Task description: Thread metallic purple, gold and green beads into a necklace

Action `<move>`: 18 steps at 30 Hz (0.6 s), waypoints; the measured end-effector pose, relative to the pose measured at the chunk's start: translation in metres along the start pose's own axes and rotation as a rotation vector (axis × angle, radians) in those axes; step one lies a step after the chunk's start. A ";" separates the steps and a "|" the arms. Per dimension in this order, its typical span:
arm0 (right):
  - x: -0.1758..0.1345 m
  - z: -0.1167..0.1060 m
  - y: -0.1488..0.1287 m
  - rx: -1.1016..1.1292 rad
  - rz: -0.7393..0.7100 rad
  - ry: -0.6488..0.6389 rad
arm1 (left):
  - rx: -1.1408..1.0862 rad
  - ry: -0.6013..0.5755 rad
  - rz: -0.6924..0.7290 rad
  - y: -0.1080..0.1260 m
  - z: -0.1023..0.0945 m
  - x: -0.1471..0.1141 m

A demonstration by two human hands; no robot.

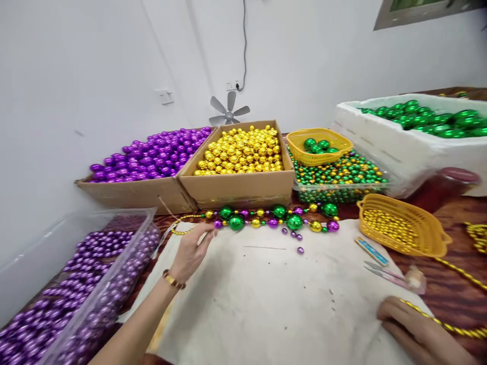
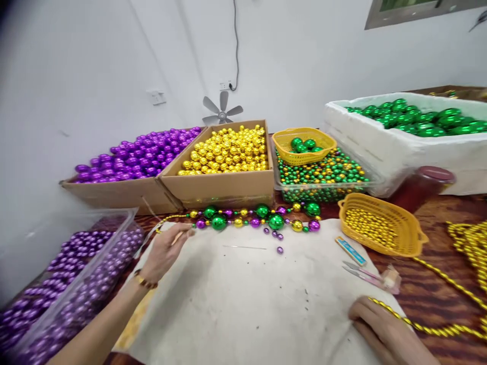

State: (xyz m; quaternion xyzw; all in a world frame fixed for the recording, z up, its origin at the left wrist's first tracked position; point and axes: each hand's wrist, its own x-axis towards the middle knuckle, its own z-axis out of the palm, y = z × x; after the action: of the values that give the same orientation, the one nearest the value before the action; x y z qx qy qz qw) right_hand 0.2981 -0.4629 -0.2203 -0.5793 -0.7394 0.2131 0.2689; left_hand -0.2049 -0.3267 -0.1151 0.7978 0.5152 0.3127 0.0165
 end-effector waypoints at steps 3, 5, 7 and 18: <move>0.010 -0.017 -0.022 -0.002 0.074 0.020 | -0.365 -0.026 -0.303 0.060 0.009 -0.018; 0.014 -0.024 -0.026 0.041 0.107 0.027 | -0.692 -0.091 -0.572 0.099 0.022 -0.028; 0.013 -0.025 -0.023 0.141 0.110 0.013 | -1.013 -0.183 -0.788 0.138 0.041 -0.038; -0.001 -0.019 -0.015 0.618 0.308 0.263 | -1.517 -0.580 -1.009 0.286 0.135 -0.083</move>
State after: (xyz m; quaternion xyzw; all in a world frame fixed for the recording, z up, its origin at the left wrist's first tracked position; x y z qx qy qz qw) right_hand 0.2996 -0.4676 -0.1965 -0.5977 -0.5035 0.3880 0.4886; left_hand 0.0736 -0.4897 -0.1639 0.3047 0.4343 0.3094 0.7892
